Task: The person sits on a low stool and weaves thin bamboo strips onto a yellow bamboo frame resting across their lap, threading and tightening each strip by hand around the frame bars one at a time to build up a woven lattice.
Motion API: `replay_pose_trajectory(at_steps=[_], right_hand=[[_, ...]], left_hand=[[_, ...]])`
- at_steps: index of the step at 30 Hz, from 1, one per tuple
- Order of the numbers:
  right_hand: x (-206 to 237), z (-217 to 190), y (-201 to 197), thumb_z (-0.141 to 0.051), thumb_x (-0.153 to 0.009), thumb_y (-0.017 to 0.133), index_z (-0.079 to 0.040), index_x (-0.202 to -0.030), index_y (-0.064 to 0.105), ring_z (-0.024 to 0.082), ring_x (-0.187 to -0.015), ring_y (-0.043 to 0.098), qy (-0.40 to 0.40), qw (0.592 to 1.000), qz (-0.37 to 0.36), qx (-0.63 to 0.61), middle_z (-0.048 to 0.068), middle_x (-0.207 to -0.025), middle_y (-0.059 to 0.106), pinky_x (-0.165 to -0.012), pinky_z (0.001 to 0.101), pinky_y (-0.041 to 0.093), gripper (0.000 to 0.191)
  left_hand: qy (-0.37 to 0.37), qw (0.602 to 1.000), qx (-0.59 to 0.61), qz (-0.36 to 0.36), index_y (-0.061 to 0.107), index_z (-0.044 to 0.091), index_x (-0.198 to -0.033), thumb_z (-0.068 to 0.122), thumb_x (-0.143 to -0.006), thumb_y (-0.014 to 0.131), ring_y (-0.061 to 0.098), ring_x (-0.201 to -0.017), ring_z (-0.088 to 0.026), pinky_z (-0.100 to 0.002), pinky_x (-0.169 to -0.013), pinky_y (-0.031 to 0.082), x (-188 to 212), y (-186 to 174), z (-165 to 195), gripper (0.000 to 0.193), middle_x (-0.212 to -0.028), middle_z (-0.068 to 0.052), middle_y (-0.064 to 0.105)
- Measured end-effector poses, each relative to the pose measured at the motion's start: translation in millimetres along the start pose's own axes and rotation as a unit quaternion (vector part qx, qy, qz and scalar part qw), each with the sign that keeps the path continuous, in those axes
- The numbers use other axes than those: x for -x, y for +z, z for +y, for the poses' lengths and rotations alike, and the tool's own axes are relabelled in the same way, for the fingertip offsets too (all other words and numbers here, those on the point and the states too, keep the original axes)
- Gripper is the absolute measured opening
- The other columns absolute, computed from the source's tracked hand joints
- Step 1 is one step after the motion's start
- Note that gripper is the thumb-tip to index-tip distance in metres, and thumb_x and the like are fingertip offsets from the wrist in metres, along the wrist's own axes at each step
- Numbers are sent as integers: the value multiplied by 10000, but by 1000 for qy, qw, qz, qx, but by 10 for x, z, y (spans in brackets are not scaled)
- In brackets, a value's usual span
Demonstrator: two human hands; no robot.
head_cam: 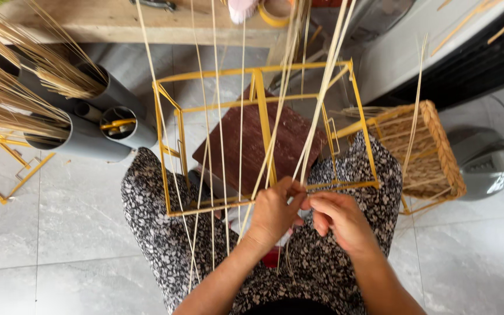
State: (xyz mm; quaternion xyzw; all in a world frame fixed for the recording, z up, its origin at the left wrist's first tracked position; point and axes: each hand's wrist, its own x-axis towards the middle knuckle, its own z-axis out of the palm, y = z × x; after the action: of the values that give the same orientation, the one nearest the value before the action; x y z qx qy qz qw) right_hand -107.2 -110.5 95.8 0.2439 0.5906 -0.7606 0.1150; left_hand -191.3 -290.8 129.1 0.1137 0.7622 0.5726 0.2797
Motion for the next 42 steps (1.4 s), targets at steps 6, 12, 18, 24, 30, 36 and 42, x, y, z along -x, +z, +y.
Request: replay_pose_trajectory(at_steps=[6,12,18,24,30,36,42], right_hand=[[-453,-917,-58,-120,-1038,607,37,-1084,706,138,-637,588,-240,969,63,2,62,-745,635,-589,288,489,192],[-1564,-1720,396,-143,-1055,646,21,-1115,719,123,-712,626,-257,958,109,63,43,-838,661,-659,255,534,189],[-2844,-2427,875,-114,-1053,612,-52,-1129,738,90,-787,679,-332,919,148,155,31,-948,739,-687,234,565,159],[-3806,-2729,1238,-2,-990,553,-51,-1121,769,92,-771,643,-344,873,177,298,43,-950,759,-655,245,514,257],[-4452,-2842,1570,-36,-976,690,-38,-1143,769,73,-844,667,-376,891,104,233,24,-992,755,-707,223,513,185],[-4878,-2904,2057,-90,-932,792,-55,-1137,756,104,-847,692,-449,815,73,359,65,-987,767,-755,251,561,212],[-5158,-2746,2194,-77,-917,780,-43,-954,780,115,-712,725,-438,805,132,378,54,-825,781,-660,262,560,50]], left_hand=[[27,999,-30,11,654,26,-965,127,-979,652,750,-546,-146,-232,-391,561,-105,-195,49,102,-890,-108,777],[39,999,-37,8,630,27,-969,145,-1008,628,735,-522,-175,-278,-407,551,-189,-319,15,124,-854,-112,765],[94,993,-48,50,637,53,-961,89,-979,662,717,-521,-237,-350,-469,570,-381,-382,-116,47,-733,-124,743],[147,984,-46,88,658,52,-931,32,-951,703,729,-569,-253,-382,-487,599,-730,-367,-496,53,-734,-145,733],[115,988,-47,92,694,56,-917,7,-1001,648,659,-530,-162,-292,-402,559,-1139,-161,-965,107,-717,-123,706],[128,987,-74,58,683,63,-933,52,-1076,650,682,-560,-174,-335,-422,562,-1377,-100,-1159,148,-724,-101,703],[105,991,-75,34,664,86,-927,69,-1011,701,705,-577,-184,-382,-460,582,-1404,-209,-1112,93,-717,-89,676]])
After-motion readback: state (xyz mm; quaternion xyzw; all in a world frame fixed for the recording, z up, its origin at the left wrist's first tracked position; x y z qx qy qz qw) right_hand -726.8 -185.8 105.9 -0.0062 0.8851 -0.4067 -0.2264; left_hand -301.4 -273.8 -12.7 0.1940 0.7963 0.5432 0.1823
